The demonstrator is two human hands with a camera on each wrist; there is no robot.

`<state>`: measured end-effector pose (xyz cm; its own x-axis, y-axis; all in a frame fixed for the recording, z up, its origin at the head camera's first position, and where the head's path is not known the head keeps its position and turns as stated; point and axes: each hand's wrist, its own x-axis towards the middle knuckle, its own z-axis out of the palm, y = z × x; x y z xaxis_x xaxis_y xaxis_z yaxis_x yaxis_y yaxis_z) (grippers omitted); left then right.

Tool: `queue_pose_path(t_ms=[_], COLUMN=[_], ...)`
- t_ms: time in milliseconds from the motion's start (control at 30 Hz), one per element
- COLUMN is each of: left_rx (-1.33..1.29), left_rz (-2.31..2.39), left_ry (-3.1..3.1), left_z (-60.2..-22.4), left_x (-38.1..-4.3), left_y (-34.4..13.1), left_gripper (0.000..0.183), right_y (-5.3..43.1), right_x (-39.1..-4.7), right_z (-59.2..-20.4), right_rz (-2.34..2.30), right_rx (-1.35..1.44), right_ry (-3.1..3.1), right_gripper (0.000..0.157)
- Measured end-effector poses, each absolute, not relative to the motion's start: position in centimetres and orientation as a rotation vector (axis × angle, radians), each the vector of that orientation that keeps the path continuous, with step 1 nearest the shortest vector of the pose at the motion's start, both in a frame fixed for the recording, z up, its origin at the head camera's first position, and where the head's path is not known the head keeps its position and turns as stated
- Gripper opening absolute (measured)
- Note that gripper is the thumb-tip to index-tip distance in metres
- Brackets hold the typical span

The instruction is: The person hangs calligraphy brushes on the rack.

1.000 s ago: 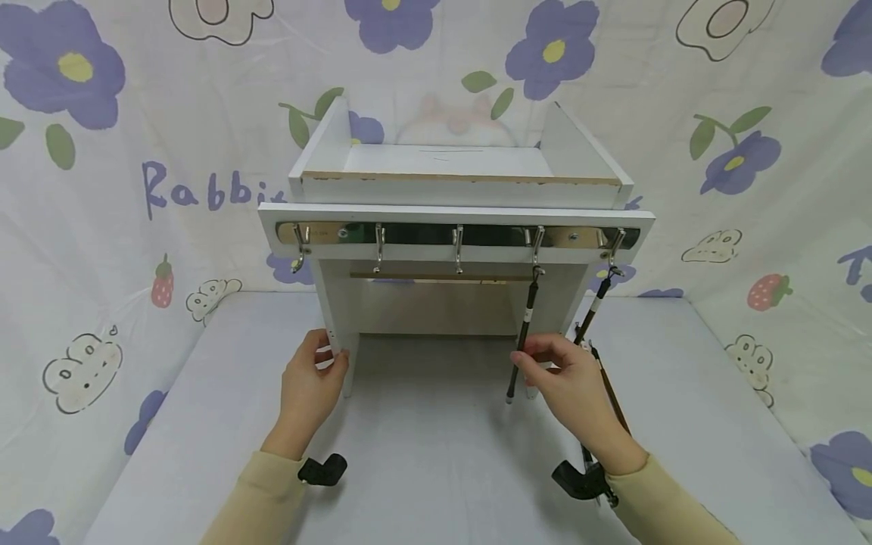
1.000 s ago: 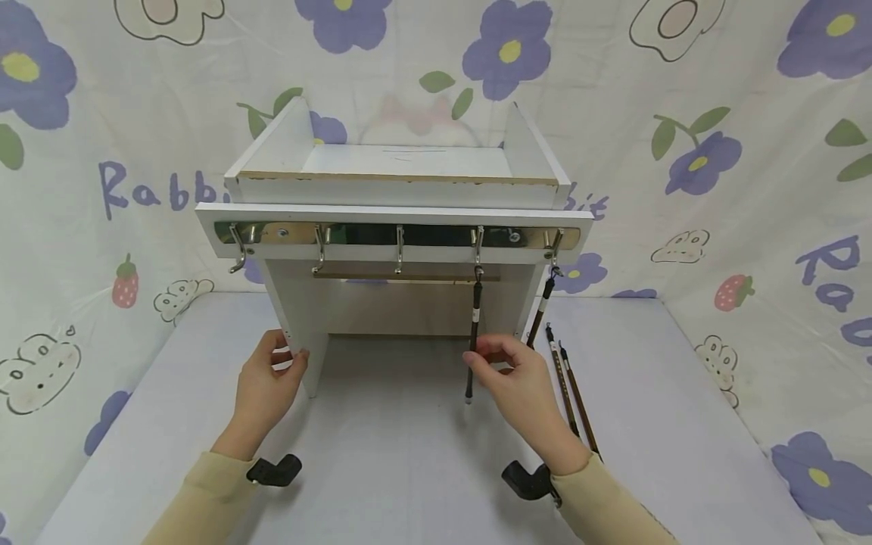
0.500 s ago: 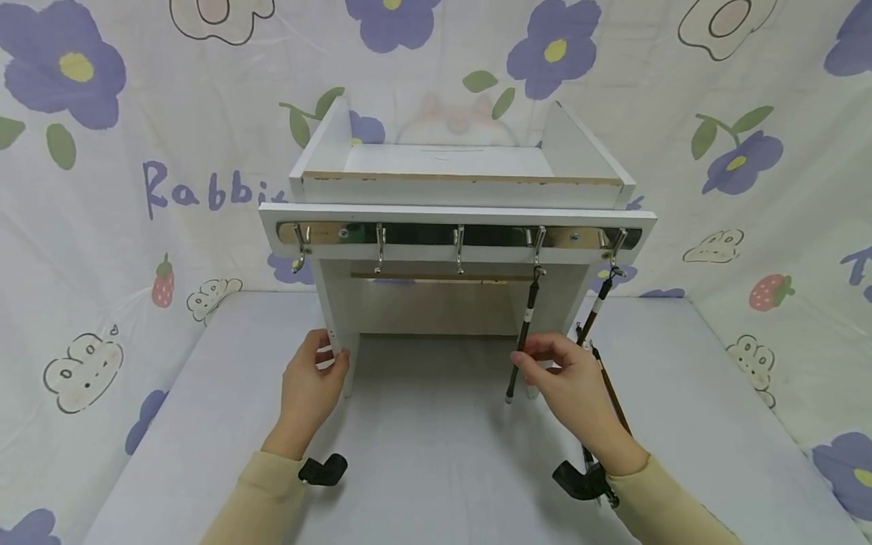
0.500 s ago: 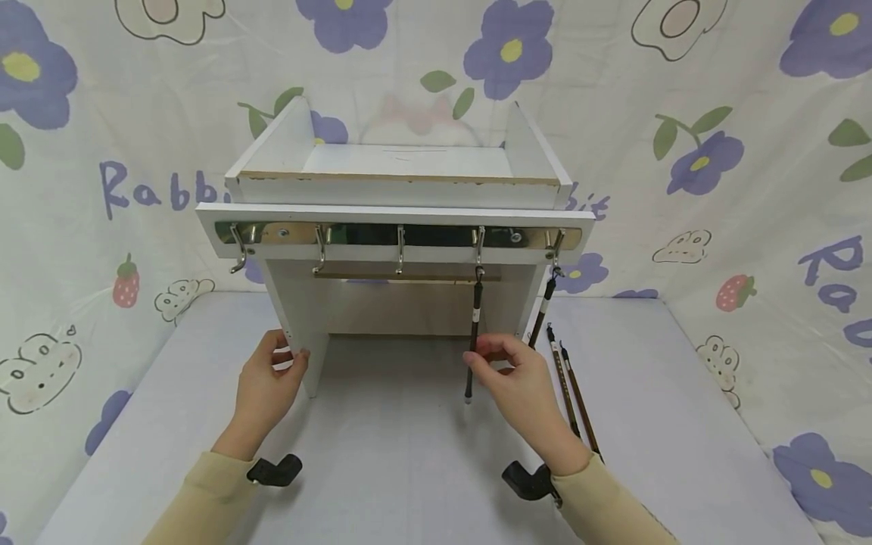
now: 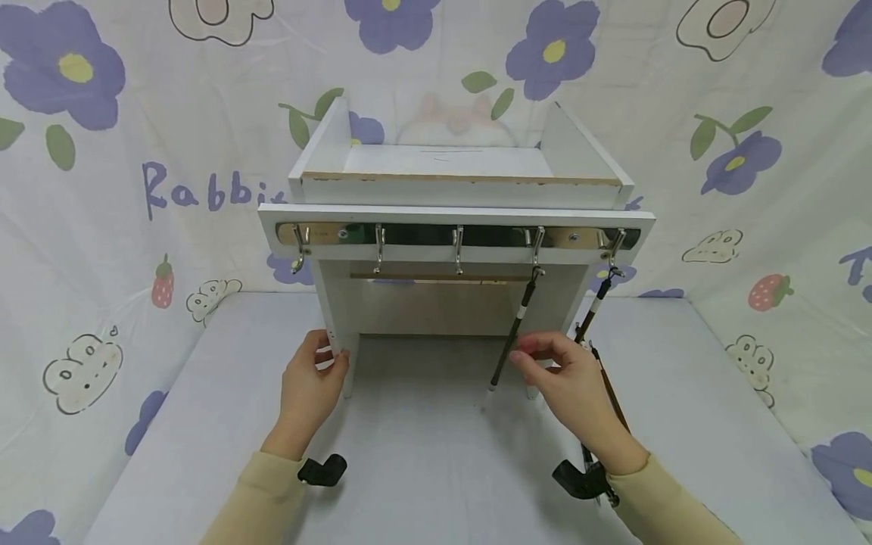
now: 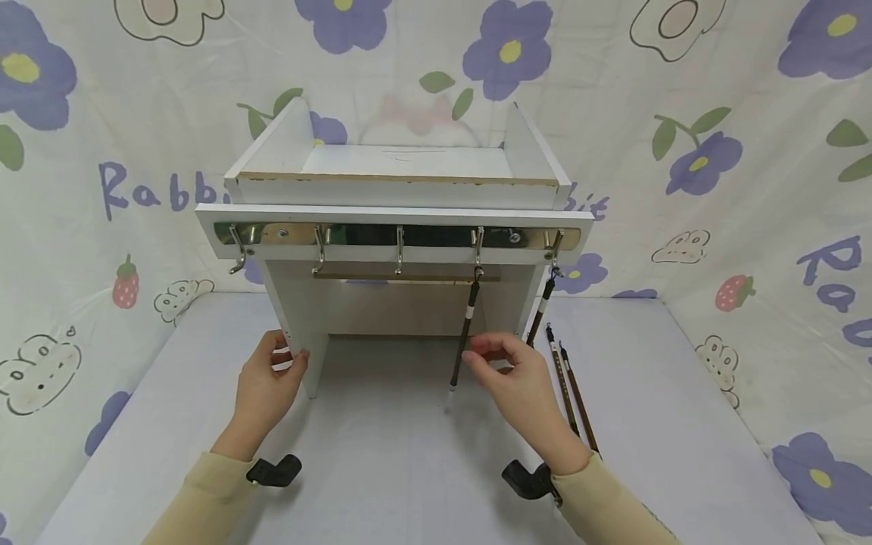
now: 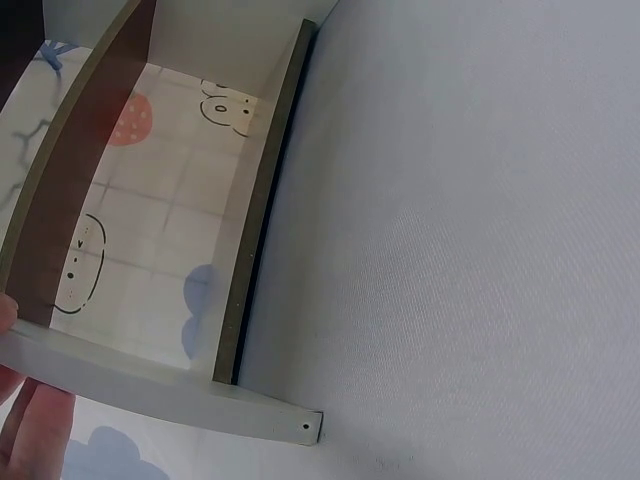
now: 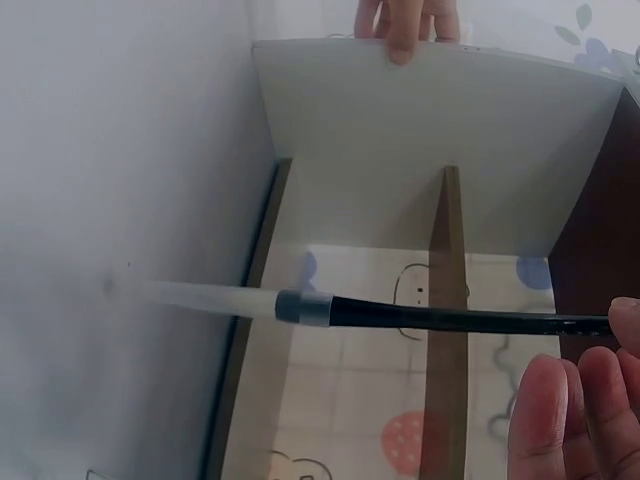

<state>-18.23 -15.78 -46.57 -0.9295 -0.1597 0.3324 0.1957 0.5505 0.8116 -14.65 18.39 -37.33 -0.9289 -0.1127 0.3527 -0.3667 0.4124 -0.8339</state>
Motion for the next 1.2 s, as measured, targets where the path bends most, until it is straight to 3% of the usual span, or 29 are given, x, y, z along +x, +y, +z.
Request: queue_pose_path(t_ms=[700, 933, 1200], left_rx=[-0.02, -0.021, -0.018], left_rz=[-1.332, -1.329, -1.333], left_ry=[-2.424, -2.425, -2.42], left_z=[-46.6, -46.8, -46.8], left_x=[-18.3, -18.4, -18.4], left_y=[-15.7, -15.8, -15.9], left_gripper=[0.03, 0.031, 0.031], right_y=[18.8, 22.3, 25.6], right_x=[-13.8, -14.4, -13.2], right_z=[-36.4, -38.6, -38.9], right_rz=[1.503, 1.458, 1.361], right_rx=[0.439, 0.498, 0.357], right_ry=[-2.43, -2.342, -2.379], right_gripper=[0.016, 0.021, 0.022])
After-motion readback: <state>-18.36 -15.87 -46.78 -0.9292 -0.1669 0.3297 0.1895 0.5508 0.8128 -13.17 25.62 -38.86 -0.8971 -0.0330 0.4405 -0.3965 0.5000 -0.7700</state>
